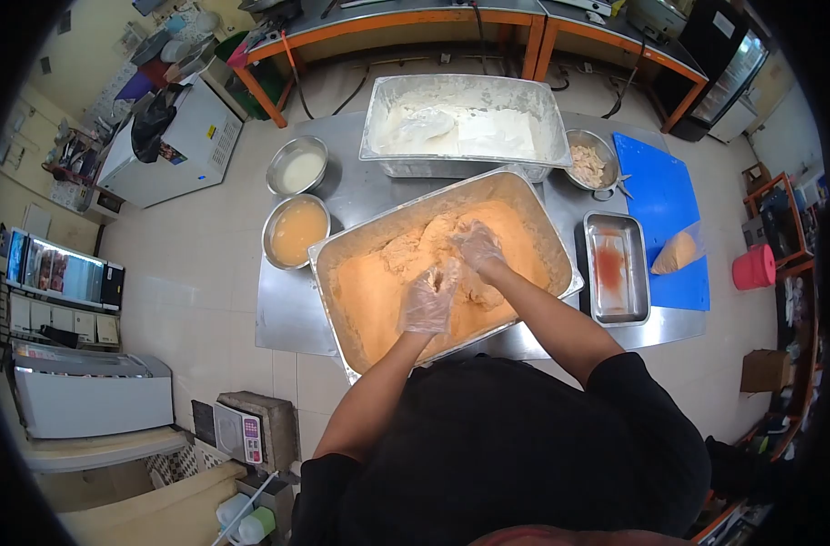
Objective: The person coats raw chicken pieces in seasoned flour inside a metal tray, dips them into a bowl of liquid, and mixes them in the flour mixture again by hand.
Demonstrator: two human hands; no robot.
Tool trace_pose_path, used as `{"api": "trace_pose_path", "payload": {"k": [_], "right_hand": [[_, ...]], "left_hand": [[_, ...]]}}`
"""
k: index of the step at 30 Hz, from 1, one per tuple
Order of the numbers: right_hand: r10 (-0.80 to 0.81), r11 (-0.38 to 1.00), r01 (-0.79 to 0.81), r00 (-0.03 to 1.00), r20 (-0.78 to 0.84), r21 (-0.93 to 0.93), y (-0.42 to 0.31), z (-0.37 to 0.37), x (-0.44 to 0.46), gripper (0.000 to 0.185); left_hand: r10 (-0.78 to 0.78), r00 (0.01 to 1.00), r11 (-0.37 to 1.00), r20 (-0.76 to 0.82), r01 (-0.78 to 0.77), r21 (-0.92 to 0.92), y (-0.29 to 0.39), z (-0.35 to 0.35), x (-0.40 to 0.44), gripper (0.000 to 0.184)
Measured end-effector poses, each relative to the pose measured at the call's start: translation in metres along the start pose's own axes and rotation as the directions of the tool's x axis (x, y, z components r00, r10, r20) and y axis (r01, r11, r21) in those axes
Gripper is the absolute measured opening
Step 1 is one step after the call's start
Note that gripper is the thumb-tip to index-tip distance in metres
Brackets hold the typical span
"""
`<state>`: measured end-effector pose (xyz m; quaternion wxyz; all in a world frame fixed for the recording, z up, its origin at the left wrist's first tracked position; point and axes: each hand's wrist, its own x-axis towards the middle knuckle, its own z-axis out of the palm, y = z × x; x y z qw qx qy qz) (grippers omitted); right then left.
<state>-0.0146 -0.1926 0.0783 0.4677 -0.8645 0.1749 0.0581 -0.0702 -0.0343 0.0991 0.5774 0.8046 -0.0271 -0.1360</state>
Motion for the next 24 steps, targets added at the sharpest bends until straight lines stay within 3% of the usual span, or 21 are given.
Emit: {"api": "trace_pose_path", "payload": {"k": [1,2,4,7,8,9,11,13,14,16,17,19,20,21,22,23,24], "right_hand": [[0.131,0.984,-0.131,0.991,0.013,0.118,0.002,0.004,0.003,0.061],[0.149,0.974,-0.15,0.989,0.015,0.169,0.005,0.006,0.007,0.062],[0.183,0.946,-0.183,0.983,0.023,0.268,0.009,0.007,0.014,0.065],[0.284,0.64,-0.354,0.934,0.218,0.682,-0.021,-0.01,-0.007,0.079],[-0.015,0.942,-0.024,0.994,0.112,0.336,-0.002,-0.008,0.0,0.081],[-0.334,0.933,0.349,0.932,0.144,-0.091,0.034,-0.005,0.016,0.084],[-0.565,0.773,0.608,0.789,0.241,-0.181,0.05,0.0,0.025,0.083],[-0.453,0.858,0.356,0.864,0.22,0.37,0.052,0.004,0.029,0.079],[-0.361,0.796,0.155,0.897,0.253,0.585,0.043,0.0,0.026,0.079],[-0.144,0.57,-0.363,0.84,0.524,0.737,0.025,-0.016,0.027,0.081],[-0.213,0.455,-0.417,0.807,0.551,0.787,0.026,-0.017,0.03,0.079],[-0.36,0.203,-0.53,0.741,0.566,0.823,0.032,-0.014,0.032,0.076],[-0.327,0.363,-0.394,0.794,0.512,0.844,0.035,-0.001,0.024,0.075],[-0.306,0.516,-0.249,0.84,0.448,0.82,0.038,0.017,0.011,0.075],[-0.234,0.521,-0.286,0.858,0.456,0.805,0.032,0.028,0.003,0.075],[-0.161,0.52,-0.323,0.872,0.462,0.791,0.024,0.038,-0.006,0.074],[-0.037,0.343,-0.515,0.828,0.559,0.786,0.003,0.039,-0.02,0.073]], "left_hand": [[0.062,0.998,0.997,0.013,-0.062,0.038,0.002,0.003,-0.004,0.021],[0.124,0.992,0.989,0.028,-0.126,0.074,0.003,0.007,-0.006,0.023],[0.068,0.996,0.993,0.057,-0.072,0.089,0.004,0.019,-0.004,0.022],[0.098,0.982,0.99,0.164,-0.113,0.083,-0.005,0.034,0.011,0.017],[0.126,0.97,0.987,0.21,-0.144,0.073,-0.01,0.039,0.016,0.015],[0.132,0.952,0.991,0.276,-0.121,-0.054,-0.013,0.045,0.018,0.014],[0.167,0.902,0.954,0.398,-0.046,-0.296,-0.016,0.054,0.016,0.015],[0.195,0.871,0.916,0.45,0.001,-0.401,-0.018,0.054,0.015,0.015],[0.21,0.855,0.893,0.475,0.03,-0.45,-0.02,0.054,0.013,0.015],[0.265,0.874,0.872,0.406,-0.037,-0.489,-0.032,0.045,0.016,0.019],[0.294,0.881,0.859,0.37,-0.073,-0.507,-0.037,0.043,0.021,0.021],[0.262,0.962,0.746,0.077,-0.152,-0.648,-0.034,0.048,0.03,0.028],[0.217,0.974,0.684,-0.071,-0.204,-0.701,-0.033,0.049,0.033,0.032],[0.182,0.982,0.839,-0.056,-0.185,-0.511,-0.036,0.046,0.041,0.034],[0.14,0.989,0.945,-0.049,-0.149,-0.293,-0.049,0.042,0.052,0.037],[0.197,0.978,0.98,-0.073,-0.199,-0.016,-0.054,0.037,0.052,0.039],[0.254,0.962,0.939,-0.097,-0.221,0.265,-0.059,0.033,0.053,0.042]]}}
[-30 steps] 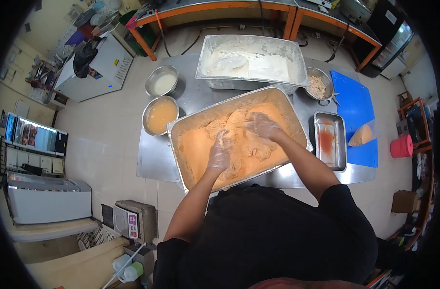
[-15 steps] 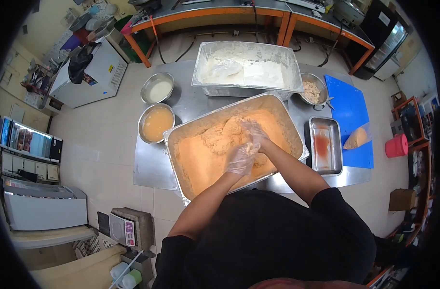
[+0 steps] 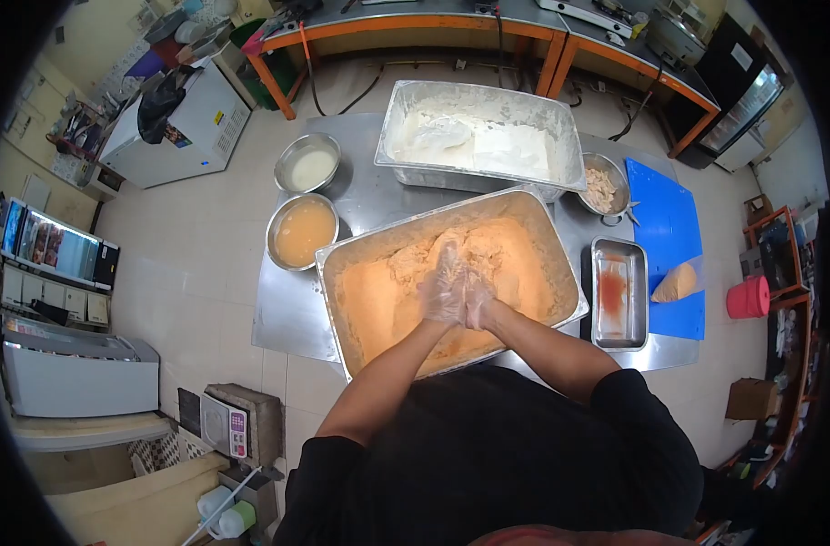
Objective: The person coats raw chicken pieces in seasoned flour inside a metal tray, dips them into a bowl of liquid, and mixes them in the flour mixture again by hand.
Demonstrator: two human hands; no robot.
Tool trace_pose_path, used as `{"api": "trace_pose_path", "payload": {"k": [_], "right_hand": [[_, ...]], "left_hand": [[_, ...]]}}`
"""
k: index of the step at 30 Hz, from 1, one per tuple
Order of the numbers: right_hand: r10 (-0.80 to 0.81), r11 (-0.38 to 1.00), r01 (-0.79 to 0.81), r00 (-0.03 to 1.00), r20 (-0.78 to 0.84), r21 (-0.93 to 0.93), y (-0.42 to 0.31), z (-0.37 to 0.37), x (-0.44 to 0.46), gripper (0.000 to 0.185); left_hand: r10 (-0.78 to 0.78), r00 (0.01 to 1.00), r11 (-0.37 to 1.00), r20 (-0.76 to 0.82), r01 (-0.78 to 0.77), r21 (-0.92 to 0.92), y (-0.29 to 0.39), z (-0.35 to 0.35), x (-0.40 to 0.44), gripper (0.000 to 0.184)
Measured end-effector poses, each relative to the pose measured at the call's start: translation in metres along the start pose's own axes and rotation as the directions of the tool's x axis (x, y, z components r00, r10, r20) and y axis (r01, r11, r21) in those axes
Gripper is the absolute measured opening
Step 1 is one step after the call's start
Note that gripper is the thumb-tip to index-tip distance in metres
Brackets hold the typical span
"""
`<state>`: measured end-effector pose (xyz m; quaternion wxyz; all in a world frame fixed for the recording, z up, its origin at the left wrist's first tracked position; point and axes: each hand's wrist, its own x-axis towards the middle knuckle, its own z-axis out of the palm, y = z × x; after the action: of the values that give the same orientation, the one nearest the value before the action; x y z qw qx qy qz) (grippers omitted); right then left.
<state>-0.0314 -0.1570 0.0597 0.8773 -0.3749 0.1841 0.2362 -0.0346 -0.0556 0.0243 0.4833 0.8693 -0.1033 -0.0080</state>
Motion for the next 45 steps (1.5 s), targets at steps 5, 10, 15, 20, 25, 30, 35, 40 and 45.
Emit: {"api": "trace_pose_path", "payload": {"k": [5,10,15,20,25,30,35,40,45], "right_hand": [[0.175,0.903,-0.256,0.953,0.248,0.344,-0.025,0.005,-0.008,0.073],[0.115,0.904,-0.198,0.966,0.231,0.379,0.001,-0.002,-0.006,0.077],[-0.052,0.931,0.1,0.988,0.143,-0.352,-0.096,-0.036,-0.029,0.057],[-0.284,0.324,0.357,0.92,0.27,-0.876,-0.091,-0.099,-0.034,0.038],[-0.1,-0.212,0.063,0.991,0.086,-0.975,-0.127,-0.087,-0.079,0.032],[-0.502,-0.505,-0.275,0.865,0.019,-0.818,-0.148,-0.076,-0.117,0.03],[-0.47,-0.176,-0.507,0.797,-0.38,-0.844,-0.154,-0.051,-0.156,0.029],[-0.583,-0.375,-0.293,0.812,-0.022,-0.88,-0.207,0.036,-0.229,0.04],[-0.713,-0.478,-0.547,0.699,-0.061,-0.687,-0.209,0.14,-0.235,0.041]], "left_hand": [[-0.043,0.903,0.158,0.427,-0.415,0.896,0.079,-0.024,-0.011,0.058],[0.415,0.884,0.563,0.214,-0.434,0.703,0.016,-0.037,-0.003,0.042],[-0.109,0.948,0.976,0.3,0.044,0.214,0.023,-0.106,-0.016,0.025],[-0.417,0.908,0.908,0.041,0.418,-0.022,0.018,-0.189,-0.047,0.015],[-0.324,0.878,0.944,-0.352,0.275,-0.182,-0.035,-0.218,-0.085,0.03],[-0.499,0.853,0.859,-0.15,0.465,-0.215,-0.049,-0.221,-0.09,0.023],[-0.471,0.877,0.729,-0.096,0.326,-0.602,-0.104,-0.205,-0.087,0.017],[-0.19,0.98,0.846,-0.064,0.13,-0.517,-0.172,-0.148,-0.119,0.025],[-0.183,0.961,0.724,0.208,0.275,-0.633,-0.17,-0.113,-0.119,0.041]]}}
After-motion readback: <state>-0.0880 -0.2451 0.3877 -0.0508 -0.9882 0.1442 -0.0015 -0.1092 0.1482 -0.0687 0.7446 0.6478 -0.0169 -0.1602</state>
